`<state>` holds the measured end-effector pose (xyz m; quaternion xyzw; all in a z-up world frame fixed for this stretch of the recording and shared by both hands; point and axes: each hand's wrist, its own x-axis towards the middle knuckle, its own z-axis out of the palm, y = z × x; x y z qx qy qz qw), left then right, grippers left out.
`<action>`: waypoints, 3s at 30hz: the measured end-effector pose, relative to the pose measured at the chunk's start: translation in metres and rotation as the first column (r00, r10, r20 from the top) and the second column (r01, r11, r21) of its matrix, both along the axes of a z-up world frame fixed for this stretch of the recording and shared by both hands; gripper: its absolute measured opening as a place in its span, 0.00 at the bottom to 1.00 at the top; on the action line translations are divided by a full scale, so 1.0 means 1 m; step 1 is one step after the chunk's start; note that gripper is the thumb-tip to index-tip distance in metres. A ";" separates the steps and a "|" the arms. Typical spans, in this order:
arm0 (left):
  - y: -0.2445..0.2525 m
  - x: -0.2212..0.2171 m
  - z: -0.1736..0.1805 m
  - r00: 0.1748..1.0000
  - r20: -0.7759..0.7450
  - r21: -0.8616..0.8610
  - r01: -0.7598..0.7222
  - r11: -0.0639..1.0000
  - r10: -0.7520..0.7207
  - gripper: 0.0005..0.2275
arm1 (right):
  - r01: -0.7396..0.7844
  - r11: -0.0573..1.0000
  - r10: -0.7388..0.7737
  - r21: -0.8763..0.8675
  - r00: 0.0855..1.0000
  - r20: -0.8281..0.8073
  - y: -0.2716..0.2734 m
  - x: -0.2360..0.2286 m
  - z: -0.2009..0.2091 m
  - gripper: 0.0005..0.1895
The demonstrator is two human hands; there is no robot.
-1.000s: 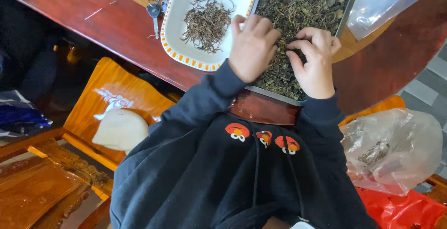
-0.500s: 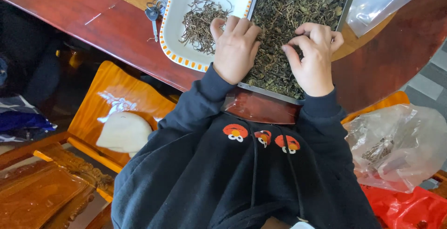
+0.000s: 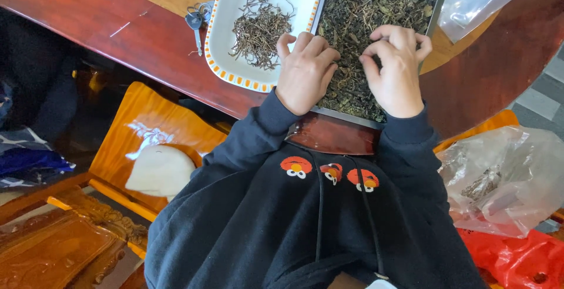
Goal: A person is manually sorting dried tea leaves on a metal tray, picking out stems and impurities and placing them into a separate ceramic dish.
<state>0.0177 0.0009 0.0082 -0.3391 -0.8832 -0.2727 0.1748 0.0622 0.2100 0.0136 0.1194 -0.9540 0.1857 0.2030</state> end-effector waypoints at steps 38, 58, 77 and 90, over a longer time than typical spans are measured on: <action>0.014 -0.036 0.008 0.993 -0.096 -0.047 -0.067 0.997 0.062 0.02 | -0.151 0.937 0.187 -0.316 0.979 0.086 0.052 -0.057 0.006 0.06; 0.074 -0.043 0.000 0.937 -0.238 -0.055 0.251 0.966 -0.257 0.04 | -0.088 0.824 0.090 -0.559 0.996 -0.023 0.073 -0.049 0.001 0.07; 0.046 -0.051 -0.011 0.836 0.403 0.480 0.154 0.863 -0.373 0.05 | -0.110 0.827 0.174 -0.551 0.983 0.064 0.062 -0.037 0.012 0.06; 0.061 -0.048 -0.013 0.832 0.440 0.520 0.071 0.851 -0.338 0.04 | -0.313 0.898 0.289 -0.310 0.949 -0.122 0.031 -0.030 0.016 0.13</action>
